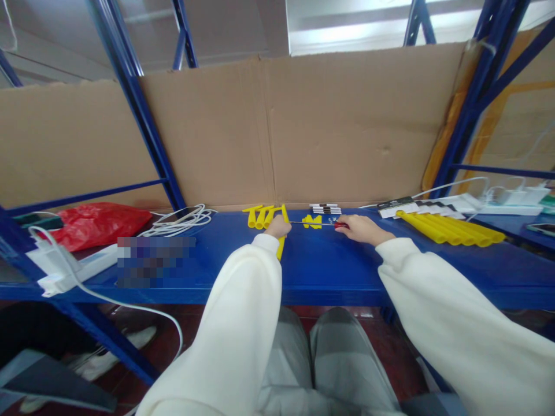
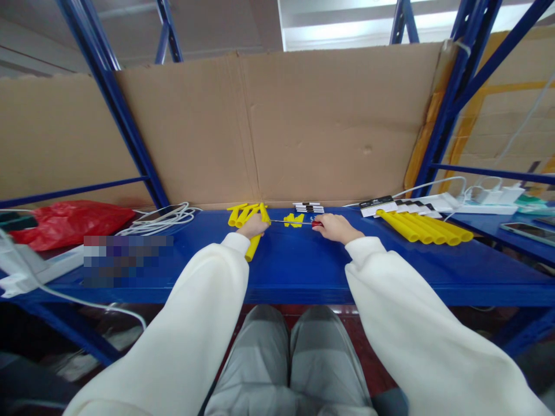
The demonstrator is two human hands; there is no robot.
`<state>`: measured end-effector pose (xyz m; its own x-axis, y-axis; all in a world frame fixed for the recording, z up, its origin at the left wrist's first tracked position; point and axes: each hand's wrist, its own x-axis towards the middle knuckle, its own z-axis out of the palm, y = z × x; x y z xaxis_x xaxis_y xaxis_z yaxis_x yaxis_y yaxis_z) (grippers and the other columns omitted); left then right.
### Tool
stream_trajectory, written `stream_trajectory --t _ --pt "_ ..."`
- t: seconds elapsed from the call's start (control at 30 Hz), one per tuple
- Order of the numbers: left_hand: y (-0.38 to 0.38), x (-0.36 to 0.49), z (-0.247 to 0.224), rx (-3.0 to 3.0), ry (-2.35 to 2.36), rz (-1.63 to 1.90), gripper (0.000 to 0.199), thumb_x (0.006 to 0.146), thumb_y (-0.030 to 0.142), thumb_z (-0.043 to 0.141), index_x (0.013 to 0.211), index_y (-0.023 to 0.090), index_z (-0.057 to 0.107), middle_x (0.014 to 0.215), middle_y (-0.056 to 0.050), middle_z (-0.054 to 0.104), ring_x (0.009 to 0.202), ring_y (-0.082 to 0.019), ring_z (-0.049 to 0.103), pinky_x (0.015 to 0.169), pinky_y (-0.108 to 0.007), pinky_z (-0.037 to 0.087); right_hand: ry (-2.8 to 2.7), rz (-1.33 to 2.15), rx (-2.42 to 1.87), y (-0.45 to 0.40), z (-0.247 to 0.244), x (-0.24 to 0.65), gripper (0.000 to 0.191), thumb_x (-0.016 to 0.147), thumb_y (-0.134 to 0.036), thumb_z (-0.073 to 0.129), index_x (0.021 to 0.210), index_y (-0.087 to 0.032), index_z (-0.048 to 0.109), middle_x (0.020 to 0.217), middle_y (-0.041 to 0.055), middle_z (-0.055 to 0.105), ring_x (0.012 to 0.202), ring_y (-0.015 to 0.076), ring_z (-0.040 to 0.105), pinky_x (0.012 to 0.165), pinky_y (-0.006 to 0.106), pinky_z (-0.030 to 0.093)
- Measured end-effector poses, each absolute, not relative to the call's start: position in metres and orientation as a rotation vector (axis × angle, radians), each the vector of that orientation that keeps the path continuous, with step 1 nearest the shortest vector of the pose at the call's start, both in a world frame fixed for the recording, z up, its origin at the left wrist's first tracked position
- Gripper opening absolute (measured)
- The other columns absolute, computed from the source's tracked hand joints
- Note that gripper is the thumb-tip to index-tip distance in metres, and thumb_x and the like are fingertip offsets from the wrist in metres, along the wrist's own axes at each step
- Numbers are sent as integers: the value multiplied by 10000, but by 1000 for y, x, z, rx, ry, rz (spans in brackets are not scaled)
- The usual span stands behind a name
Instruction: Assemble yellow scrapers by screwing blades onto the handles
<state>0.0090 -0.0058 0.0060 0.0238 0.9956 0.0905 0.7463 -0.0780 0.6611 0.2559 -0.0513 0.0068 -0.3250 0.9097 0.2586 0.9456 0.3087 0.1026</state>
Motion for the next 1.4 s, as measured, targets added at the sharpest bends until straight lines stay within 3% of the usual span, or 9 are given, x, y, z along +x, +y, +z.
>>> stream_trajectory --t 0.17,0.27,0.5,0.7,0.83,1.07,1.27,1.4 --pt "-8 10 9 1952 1839 676 175 783 26 507 806 68 675 712 -128 697 651 -176 651 565 -225 449 -2372 -295 -1730 -54 7 255 260 891 -290 603 1114 -159 574 1000 124 728 861 225 686 674 259 438" --pt "-10 10 9 1965 1834 681 168 781 26 511 792 68 673 738 -145 706 668 -184 658 560 -226 446 -2356 -334 -1718 -55 8 255 196 905 -268 561 1072 -167 578 931 109 731 799 217 681 650 260 425" --pt "-9 9 8 1947 1830 695 198 778 22 495 782 68 688 702 -129 698 658 -181 652 542 -220 438 -2414 -305 -1716 -54 10 254 269 974 -324 431 943 -185 660 994 124 736 905 243 691 728 291 453" --pt "-7 9 7 1948 1805 709 167 765 30 526 721 85 677 619 -108 664 624 -185 639 561 -230 450 -2345 -277 -1707 -53 7 255 230 871 -307 619 1063 -185 586 936 99 730 791 221 681 658 269 440" --pt "-5 9 5 1958 1807 704 174 763 28 515 722 80 676 602 -103 651 609 -180 628 558 -229 447 -2331 -374 -1717 -54 7 255 159 908 -303 554 1018 -196 599 933 97 732 827 230 684 674 274 434" --pt "-4 7 5 1954 1816 720 167 750 25 519 748 70 679 641 -123 679 669 -206 663 603 -245 467 -2371 -338 -1733 -51 7 256 238 951 -351 483 1034 -212 657 1022 100 740 944 250 689 740 299 463" --pt "-6 9 7 1983 1822 676 171 771 38 510 753 88 673 746 -151 713 703 -207 678 596 -246 470 -2336 -303 -1692 -51 5 257 245 868 -342 622 1072 -211 588 991 92 737 854 232 691 672 271 455" --pt "-6 9 7 1988 1822 684 163 770 28 516 730 85 664 717 -146 697 710 -211 681 600 -248 469 -2342 -320 -1721 -53 6 257 159 907 -299 554 1030 -201 581 934 91 733 810 219 686 654 267 439"
